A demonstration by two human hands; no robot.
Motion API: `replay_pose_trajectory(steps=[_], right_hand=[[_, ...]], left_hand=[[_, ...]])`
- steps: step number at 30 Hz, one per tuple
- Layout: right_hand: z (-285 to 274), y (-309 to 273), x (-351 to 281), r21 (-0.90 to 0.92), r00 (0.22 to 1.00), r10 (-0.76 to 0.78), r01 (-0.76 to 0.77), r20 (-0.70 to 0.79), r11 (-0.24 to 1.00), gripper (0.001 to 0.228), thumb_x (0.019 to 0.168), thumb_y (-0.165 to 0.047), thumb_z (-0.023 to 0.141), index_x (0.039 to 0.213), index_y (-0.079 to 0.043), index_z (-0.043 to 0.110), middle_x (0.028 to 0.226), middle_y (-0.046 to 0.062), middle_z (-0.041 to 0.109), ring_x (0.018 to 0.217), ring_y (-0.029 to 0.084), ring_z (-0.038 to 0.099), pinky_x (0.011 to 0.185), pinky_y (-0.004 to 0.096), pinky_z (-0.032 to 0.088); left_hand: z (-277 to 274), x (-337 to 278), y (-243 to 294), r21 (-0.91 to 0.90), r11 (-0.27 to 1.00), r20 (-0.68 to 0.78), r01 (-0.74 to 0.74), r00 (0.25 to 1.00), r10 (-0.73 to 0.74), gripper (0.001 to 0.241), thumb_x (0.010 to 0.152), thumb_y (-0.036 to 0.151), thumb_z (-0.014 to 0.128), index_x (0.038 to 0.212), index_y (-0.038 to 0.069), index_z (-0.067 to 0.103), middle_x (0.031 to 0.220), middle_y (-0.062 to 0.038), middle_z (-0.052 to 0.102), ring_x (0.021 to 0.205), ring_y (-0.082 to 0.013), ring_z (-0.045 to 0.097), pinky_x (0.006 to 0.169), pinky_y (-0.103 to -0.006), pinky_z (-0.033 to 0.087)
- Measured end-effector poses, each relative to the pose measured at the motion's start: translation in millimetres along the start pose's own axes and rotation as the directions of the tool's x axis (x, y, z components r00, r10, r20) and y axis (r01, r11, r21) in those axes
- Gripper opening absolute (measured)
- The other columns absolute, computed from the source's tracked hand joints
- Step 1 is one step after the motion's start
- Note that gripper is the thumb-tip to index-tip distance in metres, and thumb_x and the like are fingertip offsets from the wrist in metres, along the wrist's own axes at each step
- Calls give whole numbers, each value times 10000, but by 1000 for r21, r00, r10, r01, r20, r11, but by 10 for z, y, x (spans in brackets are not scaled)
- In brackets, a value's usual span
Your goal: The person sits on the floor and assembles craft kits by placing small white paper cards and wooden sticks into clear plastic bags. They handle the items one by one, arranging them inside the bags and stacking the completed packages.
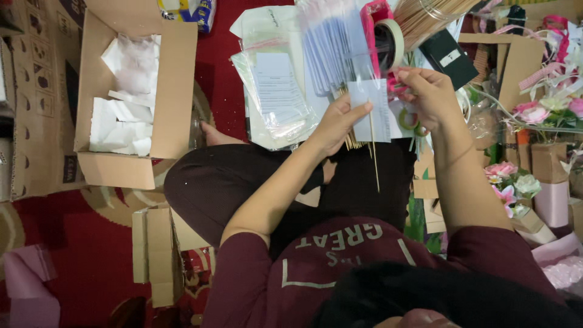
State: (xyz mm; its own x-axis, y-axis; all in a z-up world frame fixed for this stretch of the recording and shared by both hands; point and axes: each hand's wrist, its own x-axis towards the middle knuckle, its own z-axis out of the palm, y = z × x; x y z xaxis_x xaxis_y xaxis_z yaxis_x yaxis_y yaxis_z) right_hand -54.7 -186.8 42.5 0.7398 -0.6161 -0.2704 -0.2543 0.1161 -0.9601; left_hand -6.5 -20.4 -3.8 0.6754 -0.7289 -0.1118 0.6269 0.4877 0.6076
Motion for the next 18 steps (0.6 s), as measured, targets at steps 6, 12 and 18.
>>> replay_pose_trajectory(steps=[6,12,18], right_hand=[[56,-10,25,49,998,46,-44,-45,998,175,773,-133,742,887,-19,673,919,76,640,679,80,582,563,236,538],[106,-42,-62,108,993,3,10,-120,994,146,749,-52,692,869,26,662,924,109,634,583,76,587,533,154,539],[-47,-72,-62,-112,1000,19,-20,-7,994,247,746,-38,609,526,-132,547,1100,70,626,914,65,621,629,139,491]], left_hand=[[-50,73,-104,-48,999,1,-9,1000,9,202,854,84,689,1023,33,591,919,-61,672,841,-139,658,746,-304,567],[-120,85,-138,-8,1000,41,-9,999,9,202,890,117,668,1055,26,594,970,-73,682,877,-137,652,786,-308,551],[-127,80,-97,93,996,94,14,995,-23,327,867,228,655,1150,79,591,1129,-67,636,1051,-187,586,963,-358,447]])
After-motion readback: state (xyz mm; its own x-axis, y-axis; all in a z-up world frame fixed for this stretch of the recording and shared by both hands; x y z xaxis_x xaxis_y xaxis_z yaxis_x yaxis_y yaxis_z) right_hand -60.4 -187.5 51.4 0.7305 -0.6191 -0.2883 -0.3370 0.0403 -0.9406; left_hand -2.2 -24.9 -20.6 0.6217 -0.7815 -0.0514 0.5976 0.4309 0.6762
